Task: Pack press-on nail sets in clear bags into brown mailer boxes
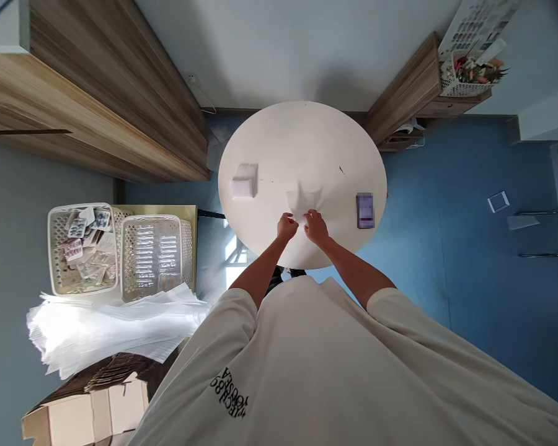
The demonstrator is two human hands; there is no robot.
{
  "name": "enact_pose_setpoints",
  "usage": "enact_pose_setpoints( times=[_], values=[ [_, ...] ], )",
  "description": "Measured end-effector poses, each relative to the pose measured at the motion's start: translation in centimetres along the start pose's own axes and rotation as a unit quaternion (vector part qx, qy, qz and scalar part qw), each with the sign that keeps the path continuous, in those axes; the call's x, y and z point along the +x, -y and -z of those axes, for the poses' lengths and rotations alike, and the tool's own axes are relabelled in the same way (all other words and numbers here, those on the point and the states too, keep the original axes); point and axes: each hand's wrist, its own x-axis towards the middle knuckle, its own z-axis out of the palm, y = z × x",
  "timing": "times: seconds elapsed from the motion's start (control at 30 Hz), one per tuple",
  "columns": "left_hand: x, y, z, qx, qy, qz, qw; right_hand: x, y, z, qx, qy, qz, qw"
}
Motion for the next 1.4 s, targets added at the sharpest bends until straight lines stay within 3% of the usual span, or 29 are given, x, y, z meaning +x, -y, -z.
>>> enact_pose_setpoints(
  times=[0.17, 0.37, 0.6, 0.9, 0.97, 1.07, 1.2, 1.4],
  values=[
    [-0.5, -0.5, -1.1, 0.083, 0.011, -0.062, 0.995, 0.4, -1.2, -0.3, 0.025, 0.002, 0.005, 1.000],
    [-0.2, -0.7, -2.3, 0.128, 0.032, -0.086, 0.988, 1.3, -2.5, 0.5, 0.115, 0.027, 0.000, 0.993],
    [-0.4, -0.8, -2.9, 0.164, 0.052, -0.105, 0.980, 1.2, -2.9, 1.0, 0.189, 0.014, -0.042, 0.981],
    [-0.7, 1.4, -2.9, 0.228, 0.050, -0.154, 0.960, -0.6, -3.9, -0.1, 0.102, 0.036, 0.046, 0.993],
    [-0.8, 1.5, -2.7, 0.245, 0.026, -0.168, 0.955, -0.6, -3.9, -0.3, 0.082, 0.043, 0.054, 0.994],
    [-0.8, 1.3, -2.2, 0.320, -0.015, -0.211, 0.923, -0.6, -4.0, -0.3, 0.066, 0.045, 0.067, 0.995],
    [-0.2, 0.9, -1.4, 0.415, 0.047, -0.262, 0.870, -0.8, -4.1, -0.3, 0.047, 0.048, 0.091, 0.994],
    [0.6, 0.4, -0.8, 0.490, 0.092, -0.275, 0.822, -1.1, -4.4, -0.4, -0.014, 0.037, 0.133, 0.990]
  ],
)
